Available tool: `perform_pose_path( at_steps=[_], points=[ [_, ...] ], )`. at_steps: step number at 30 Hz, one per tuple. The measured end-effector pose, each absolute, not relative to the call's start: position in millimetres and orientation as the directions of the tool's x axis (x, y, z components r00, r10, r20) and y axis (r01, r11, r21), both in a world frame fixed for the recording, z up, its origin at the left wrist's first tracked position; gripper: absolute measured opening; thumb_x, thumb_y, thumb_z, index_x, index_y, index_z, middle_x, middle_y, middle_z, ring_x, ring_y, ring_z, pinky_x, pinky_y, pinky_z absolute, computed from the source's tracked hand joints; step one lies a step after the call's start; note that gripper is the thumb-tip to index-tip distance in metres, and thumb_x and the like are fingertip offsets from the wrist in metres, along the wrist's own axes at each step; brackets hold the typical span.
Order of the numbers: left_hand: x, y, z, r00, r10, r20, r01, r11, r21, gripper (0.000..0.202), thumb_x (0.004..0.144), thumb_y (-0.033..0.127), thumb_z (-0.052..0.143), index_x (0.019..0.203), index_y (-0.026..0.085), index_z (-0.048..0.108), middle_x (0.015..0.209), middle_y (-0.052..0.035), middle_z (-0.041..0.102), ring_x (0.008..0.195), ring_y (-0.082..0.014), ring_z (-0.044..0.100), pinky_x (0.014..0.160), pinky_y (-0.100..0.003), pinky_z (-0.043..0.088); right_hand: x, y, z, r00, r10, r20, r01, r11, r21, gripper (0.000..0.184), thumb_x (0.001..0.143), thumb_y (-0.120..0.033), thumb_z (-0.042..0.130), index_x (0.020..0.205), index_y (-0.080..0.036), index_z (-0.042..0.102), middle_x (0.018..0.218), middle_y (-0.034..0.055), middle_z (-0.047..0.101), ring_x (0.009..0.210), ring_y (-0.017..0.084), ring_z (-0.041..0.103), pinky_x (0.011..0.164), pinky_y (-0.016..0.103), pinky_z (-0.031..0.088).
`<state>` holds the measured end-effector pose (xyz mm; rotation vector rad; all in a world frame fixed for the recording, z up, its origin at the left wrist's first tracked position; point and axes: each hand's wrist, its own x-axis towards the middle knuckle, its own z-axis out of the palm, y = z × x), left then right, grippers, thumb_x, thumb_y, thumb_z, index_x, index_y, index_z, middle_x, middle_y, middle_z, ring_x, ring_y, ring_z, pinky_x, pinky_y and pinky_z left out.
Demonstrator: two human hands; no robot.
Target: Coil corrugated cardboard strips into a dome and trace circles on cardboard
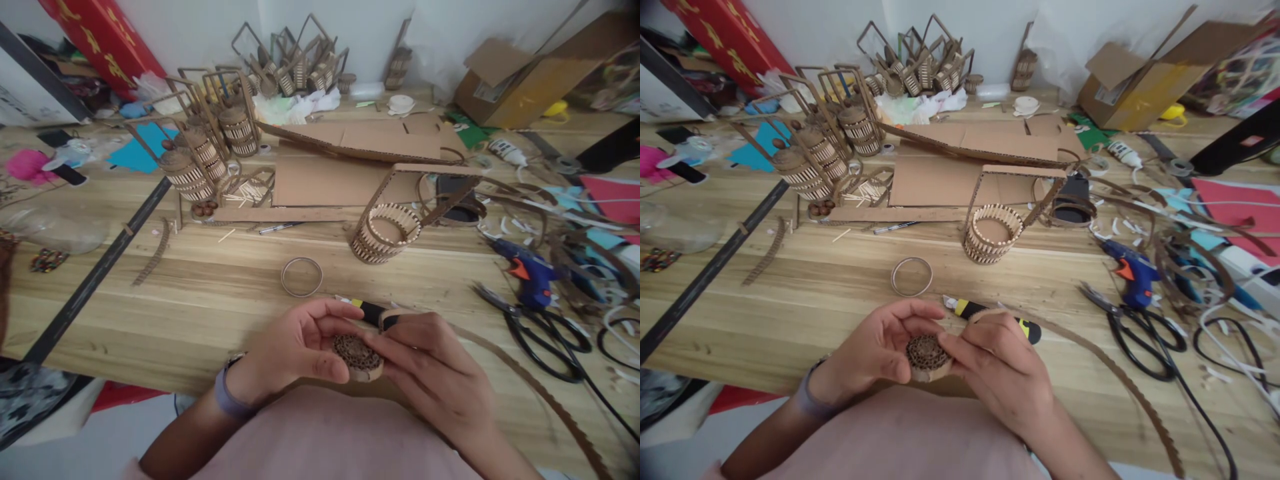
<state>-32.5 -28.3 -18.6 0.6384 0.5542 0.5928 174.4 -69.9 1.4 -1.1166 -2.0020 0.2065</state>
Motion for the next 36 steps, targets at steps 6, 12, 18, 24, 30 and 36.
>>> perform_pose_path(
  at_steps=[6, 12, 18, 24, 30, 36],
  points=[
    [-30.8, -25.3, -23.7, 0.658, 0.715, -0.237, -0.343, 0.564, 0.751, 0.065, 0.058, 0.030, 0.097, 0.116, 0.022, 0.067, 0.113, -0.0067, 0.071, 0.102, -0.0208, 0.067, 0.089, -0.033, 0.051, 176.1, -69.0, -5.7, -0.287, 0.707, 0.646, 0.708, 0.611, -0.354, 0.027, 0.096, -0.018, 0.060, 0.118, -0.030, 0.071, 0.077, 0.0000, 0.072, 0.069, 0.018, 0.069, 0.063, 0.030, 0.059],
    [-29.5, -29.4, -11.1, 0.558, 0.770, -0.308, -0.197, 0.484, 0.852, 0.065, 0.062, 0.028, 0.094, 0.119, 0.021, 0.064, 0.116, -0.0074, 0.071, 0.109, -0.0242, 0.065, 0.100, -0.040, 0.044, 183.8, -72.0, -17.8, -0.462, 0.642, 0.612, 0.746, 0.654, -0.122, 0.037, 0.098, -0.008, 0.051, 0.125, -0.027, 0.066, 0.083, 0.0005, 0.075, 0.078, 0.018, 0.070, 0.071, 0.030, 0.061],
    [-29.8, -28.5, -18.7, 0.678, 0.681, -0.277, -0.320, 0.613, 0.722, 0.067, 0.057, 0.029, 0.097, 0.117, 0.022, 0.066, 0.108, -0.0058, 0.073, 0.101, -0.0223, 0.067, 0.088, -0.035, 0.050, 173.7, -71.4, -3.9, -0.301, 0.714, 0.632, 0.707, 0.612, -0.354, 0.024, 0.096, -0.020, 0.059, 0.111, -0.033, 0.072, 0.074, -0.0005, 0.071, 0.067, 0.018, 0.069, 0.060, 0.031, 0.059],
    [-29.7, -27.4, -18.8, 0.616, 0.752, -0.234, -0.233, 0.458, 0.858, 0.064, 0.062, 0.030, 0.094, 0.119, 0.022, 0.066, 0.119, -0.0080, 0.071, 0.113, -0.0247, 0.064, 0.099, -0.038, 0.046, 176.6, -69.3, -7.7, -0.353, 0.678, 0.644, 0.698, 0.650, -0.301, 0.027, 0.095, -0.011, 0.059, 0.111, -0.029, 0.071, 0.078, -0.0006, 0.073, 0.070, 0.017, 0.070, 0.065, 0.029, 0.060],
    [-29.5, -34.4, -7.4, 0.464, 0.849, -0.253, -0.054, 0.312, 0.948, 0.053, 0.068, 0.028, 0.090, 0.116, 0.022, 0.068, 0.118, -0.0065, 0.071, 0.116, -0.0259, 0.062, 0.105, -0.040, 0.042, 178.3, -70.6, -8.6, -0.476, 0.594, 0.649, 0.681, 0.716, -0.155, 0.027, 0.096, -0.005, 0.055, 0.110, -0.023, 0.069, 0.082, -0.0002, 0.075, 0.073, 0.016, 0.069, 0.069, 0.029, 0.058],
    [-29.0, -32.9, -27.0, 0.649, 0.734, -0.200, -0.326, 0.506, 0.799, 0.064, 0.058, 0.032, 0.096, 0.115, 0.020, 0.068, 0.111, -0.0082, 0.073, 0.109, -0.0251, 0.067, 0.096, -0.039, 0.049, 177.0, -70.5, -11.1, -0.399, 0.659, 0.638, 0.682, 0.678, -0.274, 0.015, 0.096, -0.018, 0.060, 0.105, -0.026, 0.069, 0.072, -0.0017, 0.070, 0.067, 0.015, 0.066, 0.060, 0.027, 0.056]
  ],
)
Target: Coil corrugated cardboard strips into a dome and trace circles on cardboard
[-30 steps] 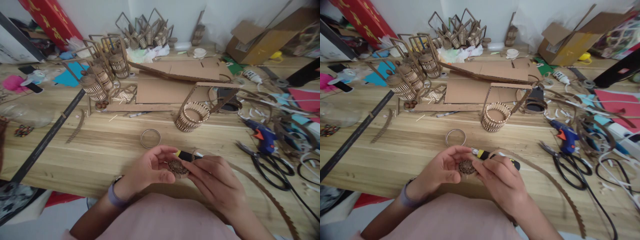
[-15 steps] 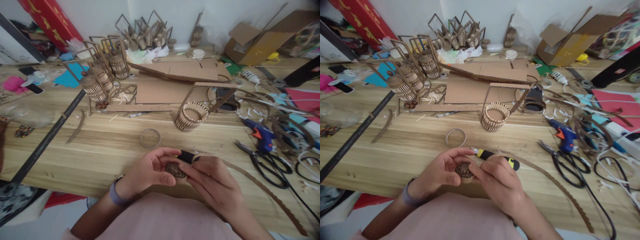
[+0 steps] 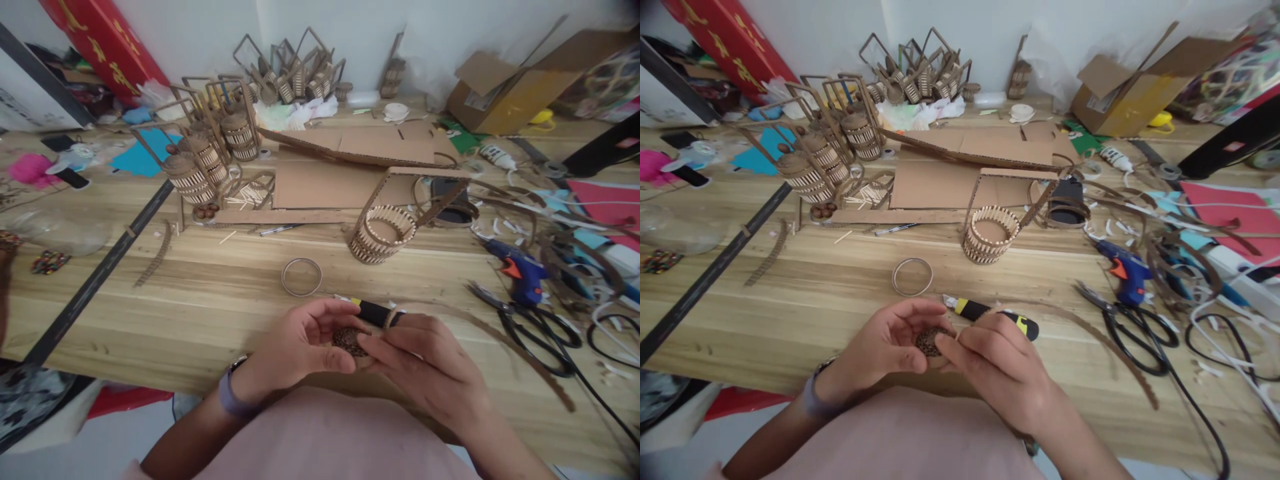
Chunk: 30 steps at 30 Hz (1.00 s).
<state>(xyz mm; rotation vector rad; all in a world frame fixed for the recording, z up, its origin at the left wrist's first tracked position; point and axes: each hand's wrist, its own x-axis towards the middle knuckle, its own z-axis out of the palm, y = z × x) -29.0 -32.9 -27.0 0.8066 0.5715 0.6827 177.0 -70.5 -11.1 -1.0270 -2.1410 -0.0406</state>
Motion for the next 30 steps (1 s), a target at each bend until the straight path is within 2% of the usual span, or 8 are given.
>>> perform_pose_path(
  at_steps=[4, 7, 11, 18, 20, 24, 27, 30],
  points=[
    [-31.1, -30.3, -24.3, 0.653, 0.743, -0.144, -0.243, 0.385, 0.890, 0.058, 0.067, 0.040, 0.091, 0.117, 0.020, 0.069, 0.119, -0.0092, 0.071, 0.114, -0.0263, 0.064, 0.099, -0.040, 0.047, 179.6, -67.7, -3.4, -0.409, 0.629, 0.661, 0.650, 0.709, -0.272, 0.016, 0.097, -0.013, 0.057, 0.105, -0.021, 0.068, 0.074, -0.0004, 0.070, 0.068, 0.015, 0.066, 0.063, 0.027, 0.056],
    [-33.3, -28.1, -7.9, 0.620, 0.771, -0.145, 0.092, 0.112, 0.989, 0.052, 0.074, 0.038, 0.086, 0.121, 0.021, 0.070, 0.121, -0.0076, 0.070, 0.110, -0.0248, 0.064, 0.096, -0.036, 0.048, 182.0, -66.6, 4.5, -0.521, 0.564, 0.640, 0.608, 0.772, -0.186, 0.019, 0.100, -0.010, 0.049, 0.106, -0.016, 0.065, 0.077, 0.0017, 0.072, 0.070, 0.014, 0.066, 0.067, 0.028, 0.056],
    [-32.4, -25.6, 7.8, 0.644, 0.745, -0.173, 0.380, -0.117, 0.917, 0.062, 0.074, 0.035, 0.085, 0.129, 0.019, 0.065, 0.115, -0.0074, 0.072, 0.095, -0.0242, 0.066, 0.084, -0.036, 0.051, 182.2, -66.5, 8.9, -0.640, 0.432, 0.635, 0.546, 0.838, -0.019, 0.031, 0.102, -0.007, 0.035, 0.105, -0.014, 0.065, 0.076, 0.0015, 0.074, 0.072, 0.013, 0.064, 0.073, 0.029, 0.054],
    [-31.2, -26.0, 5.0, 0.643, 0.760, -0.095, 0.330, -0.163, 0.930, 0.043, 0.080, 0.017, 0.076, 0.122, 0.018, 0.066, 0.120, -0.0050, 0.070, 0.106, -0.0204, 0.065, 0.087, -0.029, 0.052, 179.2, -72.7, -4.7, -0.605, 0.454, 0.653, 0.613, 0.790, 0.018, 0.028, 0.099, -0.005, 0.043, 0.105, -0.013, 0.069, 0.073, 0.0005, 0.073, 0.067, 0.013, 0.063, 0.062, 0.031, 0.050],
    [-32.7, -27.0, 3.8, 0.632, 0.771, -0.078, 0.300, -0.151, 0.942, 0.041, 0.083, 0.022, 0.076, 0.122, 0.019, 0.066, 0.122, -0.0044, 0.069, 0.108, -0.0198, 0.065, 0.088, -0.028, 0.052, 179.5, -76.3, -14.2, -0.535, 0.508, 0.675, 0.631, 0.771, -0.080, 0.023, 0.098, -0.009, 0.047, 0.105, -0.015, 0.068, 0.074, 0.0019, 0.072, 0.065, 0.014, 0.063, 0.058, 0.029, 0.051],
    [-36.2, -27.8, 0.8, 0.594, 0.803, -0.051, 0.330, -0.186, 0.925, 0.043, 0.084, 0.027, 0.076, 0.124, 0.018, 0.064, 0.124, -0.0055, 0.068, 0.112, -0.0212, 0.064, 0.095, -0.031, 0.050, 175.4, -81.1, -33.2, -0.170, 0.761, 0.626, 0.612, 0.579, -0.538, 0.011, 0.092, -0.013, 0.059, 0.095, -0.022, 0.065, 0.071, -0.0001, 0.066, 0.059, 0.013, 0.061, 0.053, 0.025, 0.050],
    [-38.9, -28.0, -2.2, 0.603, 0.797, -0.034, 0.340, -0.218, 0.915, 0.042, 0.085, 0.028, 0.076, 0.125, 0.019, 0.064, 0.125, -0.0055, 0.068, 0.113, -0.0211, 0.063, 0.097, -0.031, 0.049, 165.3, -78.7, -40.4, 0.002, 0.964, 0.265, 0.340, 0.248, -0.907, 0.012, 0.094, -0.024, 0.059, 0.096, -0.024, 0.071, 0.073, 0.0008, 0.067, 0.059, 0.013, 0.060, 0.053, 0.024, 0.049],
    [-44.0, -30.1, -5.6, 0.666, 0.746, -0.006, 0.317, -0.276, 0.907, 0.045, 0.084, 0.032, 0.078, 0.125, 0.019, 0.064, 0.124, -0.0057, 0.069, 0.113, -0.0213, 0.063, 0.099, -0.030, 0.047, 154.1, -73.3, -45.0, -0.064, 0.997, -0.038, -0.076, -0.043, -0.996, 0.018, 0.094, -0.041, 0.061, 0.100, -0.028, 0.073, 0.074, 0.0008, 0.066, 0.058, 0.013, 0.057, 0.052, 0.025, 0.047]
  ],
)
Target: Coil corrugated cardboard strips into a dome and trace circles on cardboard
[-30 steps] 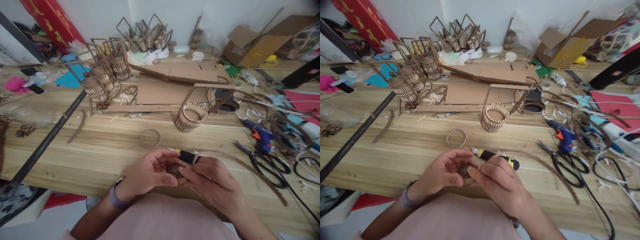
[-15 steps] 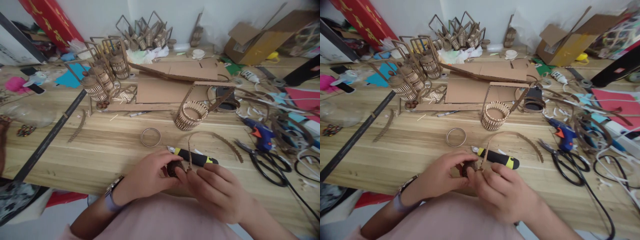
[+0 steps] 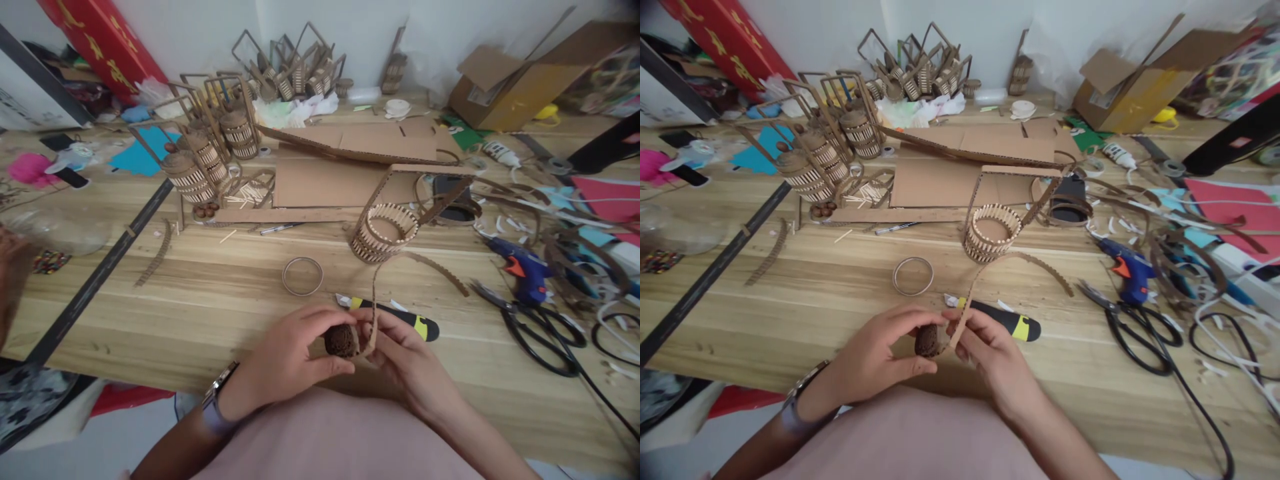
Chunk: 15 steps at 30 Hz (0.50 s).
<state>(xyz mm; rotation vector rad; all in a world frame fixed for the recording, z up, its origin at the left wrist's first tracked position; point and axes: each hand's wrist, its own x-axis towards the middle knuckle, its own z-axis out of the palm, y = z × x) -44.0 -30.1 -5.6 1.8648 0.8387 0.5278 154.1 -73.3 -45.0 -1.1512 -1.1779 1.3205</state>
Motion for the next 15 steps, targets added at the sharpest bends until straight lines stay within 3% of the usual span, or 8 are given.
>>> perform_pose_path(
  at_steps=[2, 4, 7, 8, 10, 12, 15],
  points=[
    [-49.4, -32.5, -8.3, 0.690, 0.724, -0.012, 0.323, -0.293, 0.900, 0.046, 0.083, 0.034, 0.079, 0.123, 0.018, 0.064, 0.121, -0.0064, 0.070, 0.110, -0.0218, 0.063, 0.098, -0.030, 0.047, 150.5, -69.3, -49.4, -0.085, 0.996, -0.015, -0.193, -0.032, -0.981, 0.021, 0.091, -0.052, 0.062, 0.103, -0.036, 0.070, 0.072, -0.0021, 0.061, 0.057, 0.013, 0.053, 0.051, 0.024, 0.045],
    [-56.4, -34.5, -11.5, 0.675, 0.737, -0.042, 0.354, -0.273, 0.894, 0.044, 0.084, 0.036, 0.078, 0.122, 0.018, 0.065, 0.117, -0.0065, 0.070, 0.107, -0.0218, 0.064, 0.095, -0.030, 0.048, 151.7, -63.6, -54.7, -0.097, 0.993, 0.066, -0.181, 0.048, -0.982, 0.033, 0.088, -0.067, 0.055, 0.101, -0.040, 0.067, 0.069, -0.0039, 0.055, 0.052, 0.012, 0.047, 0.047, 0.024, 0.042],
    [-68.2, -35.1, -16.0, 0.630, 0.771, -0.091, 0.405, -0.226, 0.886, 0.042, 0.085, 0.037, 0.076, 0.122, 0.020, 0.065, 0.116, -0.0057, 0.070, 0.105, -0.0216, 0.064, 0.093, -0.030, 0.048, 159.6, -47.6, -61.1, -0.187, 0.963, 0.195, -0.079, 0.183, -0.980, 0.058, 0.074, -0.084, 0.052, 0.096, -0.034, 0.071, 0.063, -0.0025, 0.054, 0.048, 0.014, 0.044, 0.043, 0.027, 0.039],
    [-72.1, -34.6, -17.3, 0.621, 0.777, -0.103, 0.419, -0.219, 0.881, 0.041, 0.086, 0.036, 0.075, 0.122, 0.020, 0.065, 0.116, -0.0056, 0.070, 0.105, -0.0216, 0.064, 0.093, -0.030, 0.048, 162.0, -40.1, -62.1, -0.225, 0.947, 0.229, -0.011, 0.233, -0.973, 0.057, 0.073, -0.082, 0.058, 0.095, -0.031, 0.073, 0.062, -0.0011, 0.056, 0.050, 0.015, 0.047, 0.045, 0.029, 0.040],
    [-79.1, -33.0, -19.3, 0.607, 0.786, -0.113, 0.445, -0.218, 0.869, 0.040, 0.086, 0.036, 0.074, 0.122, 0.020, 0.065, 0.116, -0.0054, 0.070, 0.105, -0.0216, 0.064, 0.093, -0.031, 0.048, 163.4, -23.2, -62.3, -0.280, 0.920, 0.273, 0.164, 0.326, -0.931, 0.037, 0.082, -0.062, 0.068, 0.093, -0.027, 0.076, 0.067, 0.0027, 0.062, 0.059, 0.018, 0.055, 0.054, 0.032, 0.044],
    [-84.1, -31.4, -20.6, 0.596, 0.795, -0.115, 0.466, -0.226, 0.855, 0.040, 0.087, 0.037, 0.074, 0.122, 0.021, 0.065, 0.117, -0.0054, 0.070, 0.106, -0.0218, 0.063, 0.096, -0.031, 0.047, 158.4, -6.5, -61.6, -0.307, 0.900, 0.308, 0.348, 0.408, -0.844, 0.019, 0.090, -0.040, 0.067, 0.094, -0.025, 0.077, 0.079, 0.0069, 0.068, 0.074, 0.022, 0.059, 0.068, 0.037, 0.046],
    [-87.0, -31.1, -21.2, 0.586, 0.801, -0.122, 0.484, -0.226, 0.845, 0.042, 0.087, 0.040, 0.073, 0.123, 0.021, 0.066, 0.116, -0.0060, 0.070, 0.106, -0.0225, 0.063, 0.098, -0.033, 0.047, 140.8, 11.8, -62.9, -0.377, 0.862, 0.338, 0.547, 0.502, -0.670, 0.013, 0.087, -0.025, 0.067, 0.095, -0.023, 0.077, 0.096, 0.0110, 0.071, 0.094, 0.028, 0.059, 0.084, 0.044, 0.042]
  ],
)
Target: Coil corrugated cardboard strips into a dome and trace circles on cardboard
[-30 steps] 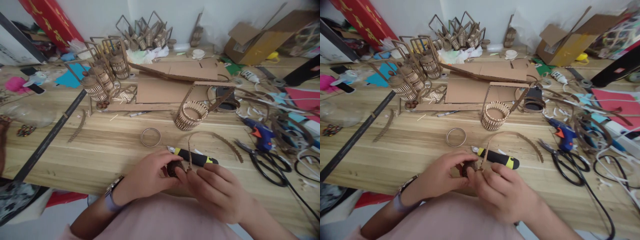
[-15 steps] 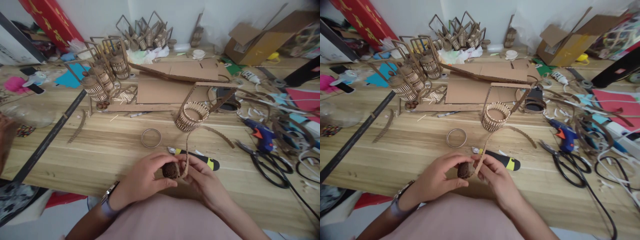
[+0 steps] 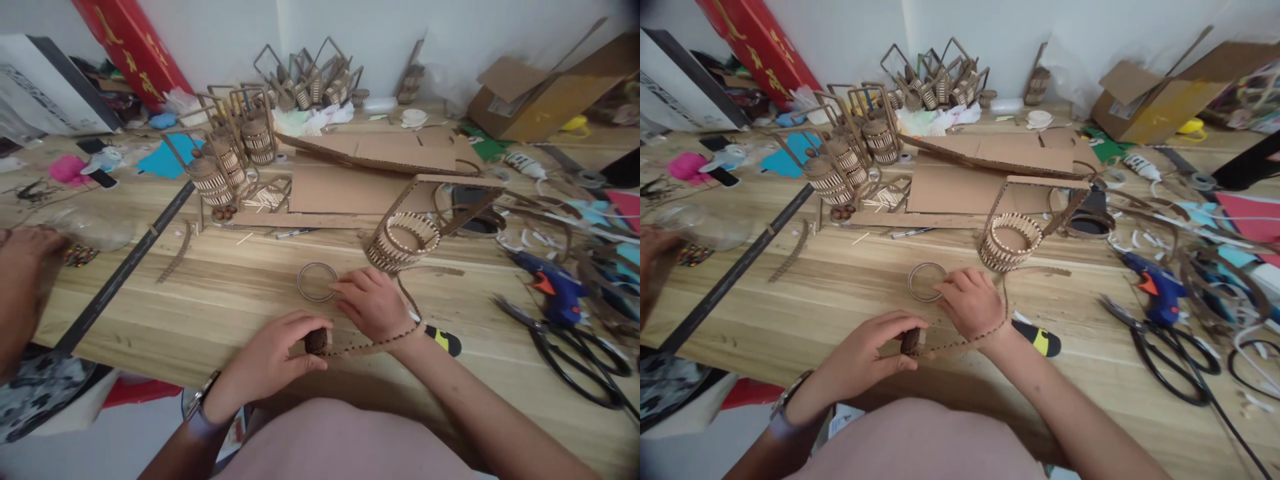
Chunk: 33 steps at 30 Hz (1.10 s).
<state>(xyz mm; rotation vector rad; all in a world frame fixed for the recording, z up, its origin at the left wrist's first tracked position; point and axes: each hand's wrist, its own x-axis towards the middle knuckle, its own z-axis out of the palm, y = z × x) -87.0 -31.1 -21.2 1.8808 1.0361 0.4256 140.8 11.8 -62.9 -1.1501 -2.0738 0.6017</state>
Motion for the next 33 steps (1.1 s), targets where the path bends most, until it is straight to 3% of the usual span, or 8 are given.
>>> perform_pose_path(
  at_steps=[5, 9, 14, 19, 23, 26, 29, 33],
  points=[
    [-85.7, -34.8, -20.6, 0.567, 0.817, -0.106, 0.450, -0.199, 0.870, 0.043, 0.088, 0.046, 0.069, 0.123, 0.021, 0.066, 0.113, -0.0078, 0.070, 0.104, -0.0233, 0.064, 0.098, -0.036, 0.048, 116.1, 20.2, -72.4, -0.494, 0.791, 0.360, 0.666, 0.611, -0.429, 0.015, 0.085, -0.012, 0.066, 0.074, -0.021, 0.070, 0.087, 0.0084, 0.070, 0.093, 0.027, 0.058, 0.083, 0.041, 0.043],
    [-87.5, -36.6, -22.6, 0.506, 0.859, -0.077, 0.420, -0.167, 0.892, 0.042, 0.089, 0.045, 0.068, 0.123, 0.021, 0.066, 0.123, -0.0111, 0.067, 0.114, -0.0257, 0.062, 0.102, -0.039, 0.047, 123.7, 14.0, -72.0, -0.452, 0.755, 0.474, 0.680, 0.636, -0.364, 0.015, 0.092, -0.015, 0.058, 0.083, -0.020, 0.069, 0.088, 0.0088, 0.069, 0.086, 0.025, 0.060, 0.076, 0.041, 0.046],
    [-82.0, -34.3, -19.6, 0.491, 0.871, -0.022, 0.307, -0.149, 0.940, 0.045, 0.084, 0.052, 0.072, 0.120, 0.024, 0.068, 0.148, -0.0122, 0.050, 0.138, -0.0316, 0.045, 0.113, -0.044, 0.038, 138.5, -7.6, -61.3, -0.389, 0.695, 0.605, 0.625, 0.681, -0.381, 0.013, 0.094, -0.016, 0.054, 0.097, -0.019, 0.067, 0.095, 0.0102, 0.068, 0.090, 0.023, 0.064, 0.077, 0.040, 0.052],
    [-70.8, -30.7, -10.2, 0.589, 0.802, 0.103, 0.135, -0.224, 0.965, 0.050, 0.086, 0.059, 0.067, 0.121, 0.022, 0.067, 0.127, -0.0100, 0.065, 0.120, -0.0267, 0.060, 0.104, -0.037, 0.045, 144.9, -23.3, -55.3, -0.343, 0.709, 0.617, 0.595, 0.672, -0.441, 0.014, 0.093, -0.020, 0.057, 0.104, -0.025, 0.064, 0.099, 0.0077, 0.067, 0.091, 0.023, 0.066, 0.074, 0.040, 0.056],
    [-71.2, -30.9, -6.4, 0.706, 0.703, 0.091, 0.215, -0.335, 0.917, 0.046, 0.089, 0.053, 0.066, 0.123, 0.021, 0.066, 0.117, -0.0093, 0.066, 0.107, -0.0238, 0.062, 0.096, -0.034, 0.049, 165.0, -25.8, -44.6, -0.042, 0.769, 0.638, 0.610, 0.526, -0.593, 0.053, 0.092, -0.021, 0.060, 0.143, -0.026, 0.043, 0.132, 0.0165, 0.055, 0.109, 0.028, 0.062, 0.079, 0.045, 0.058],
    [-70.5, -32.5, -3.8, 0.742, 0.670, 0.021, 0.311, -0.372, 0.875, 0.043, 0.090, 0.045, 0.067, 0.125, 0.021, 0.064, 0.120, -0.0098, 0.064, 0.112, -0.0246, 0.060, 0.099, -0.035, 0.048, 182.0, -29.9, -32.4, 0.217, 0.537, 0.815, 0.640, 0.552, -0.534, 0.070, 0.088, -0.018, 0.065, 0.151, -0.030, 0.038, 0.142, 0.0154, 0.049, 0.118, 0.034, 0.058, 0.085, 0.049, 0.055],
    [-65.0, -33.5, -1.7, 0.770, 0.637, -0.019, 0.369, -0.421, 0.828, 0.042, 0.090, 0.037, 0.068, 0.128, 0.020, 0.061, 0.124, -0.0106, 0.062, 0.117, -0.0251, 0.058, 0.102, -0.035, 0.047, 187.1, -38.1, -22.1, 0.106, 0.271, 0.957, 0.839, 0.491, -0.232, 0.078, 0.079, -0.016, 0.075, 0.150, -0.029, 0.044, 0.137, 0.0133, 0.054, 0.121, 0.040, 0.054, 0.090, 0.053, 0.049],
    [-56.0, -32.6, -1.5, 0.805, 0.593, -0.023, 0.395, -0.506, 0.767, 0.039, 0.093, 0.032, 0.066, 0.129, 0.020, 0.059, 0.123, -0.0109, 0.062, 0.114, -0.0257, 0.058, 0.101, -0.037, 0.048, 174.0, -43.3, -15.1, -0.172, 0.575, 0.800, 0.865, 0.477, -0.156, 0.045, 0.086, -0.017, 0.067, 0.128, -0.032, 0.061, 0.113, 0.0081, 0.067, 0.116, 0.035, 0.056, 0.096, 0.056, 0.044]
  ],
)
